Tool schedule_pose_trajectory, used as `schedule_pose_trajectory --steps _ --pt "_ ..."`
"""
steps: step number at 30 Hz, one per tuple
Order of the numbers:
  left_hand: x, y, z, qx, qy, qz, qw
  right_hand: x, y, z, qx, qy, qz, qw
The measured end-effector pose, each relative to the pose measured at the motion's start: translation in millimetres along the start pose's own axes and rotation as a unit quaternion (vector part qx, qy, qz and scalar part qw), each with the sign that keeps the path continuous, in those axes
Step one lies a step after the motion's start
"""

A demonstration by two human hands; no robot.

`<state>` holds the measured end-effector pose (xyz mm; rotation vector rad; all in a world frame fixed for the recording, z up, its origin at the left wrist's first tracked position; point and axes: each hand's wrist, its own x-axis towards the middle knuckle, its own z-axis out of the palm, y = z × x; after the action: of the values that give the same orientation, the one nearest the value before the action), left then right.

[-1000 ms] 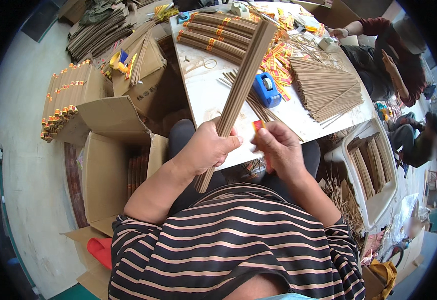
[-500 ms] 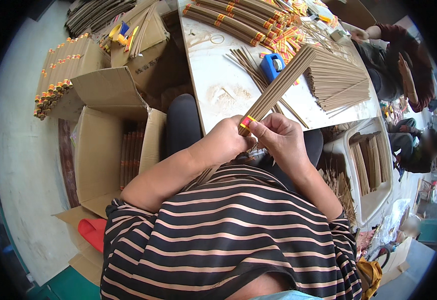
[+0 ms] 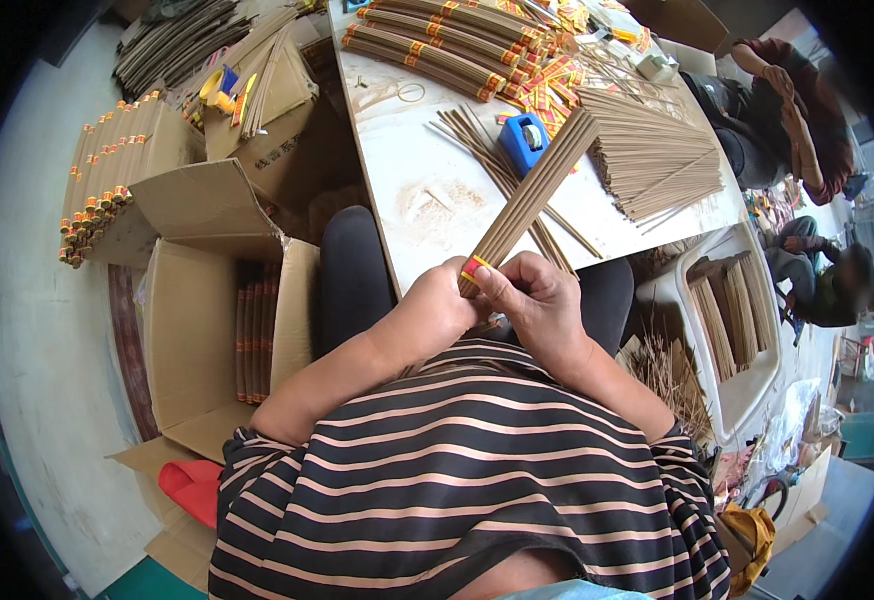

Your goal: The person gathers thin wooden sticks, aligns them into bundles, and wraps each bundle with a small paper label. The person places the finished bundles into a cardboard box.

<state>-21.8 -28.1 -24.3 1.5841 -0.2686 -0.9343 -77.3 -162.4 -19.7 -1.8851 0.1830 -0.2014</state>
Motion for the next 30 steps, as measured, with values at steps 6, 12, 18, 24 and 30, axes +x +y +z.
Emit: schedule_pose_trajectory --steps 6,12,18,24,30 --pt "1.0 4.6 -1.1 0.028 -0.012 -0.022 0.999 -0.7 -1.1 -2.5 0.059 -0.006 0.046 0.997" --pt "-1.9 6.0 -2.1 0.061 -0.022 -0.013 0.998 0.7 -10.5 -7.6 0.036 -0.023 0.054 0.998" --pt "-4.7 4.8 1.5 0.043 -0.041 -0.012 0.998 -0.1 -6.6 -10.0 0.067 -0.021 0.086 0.994" --pt "-17.0 16.6 0.9 0.006 -0.070 -0.002 0.998 -2.7 -17.3 -15.4 0.077 -0.041 0.108 0.990" --pt "-22.2 12.1 -1.2 -0.060 -0.113 0.011 0.992 -6.1 -21.2 -20.2 0.102 -0.052 0.113 0.987"
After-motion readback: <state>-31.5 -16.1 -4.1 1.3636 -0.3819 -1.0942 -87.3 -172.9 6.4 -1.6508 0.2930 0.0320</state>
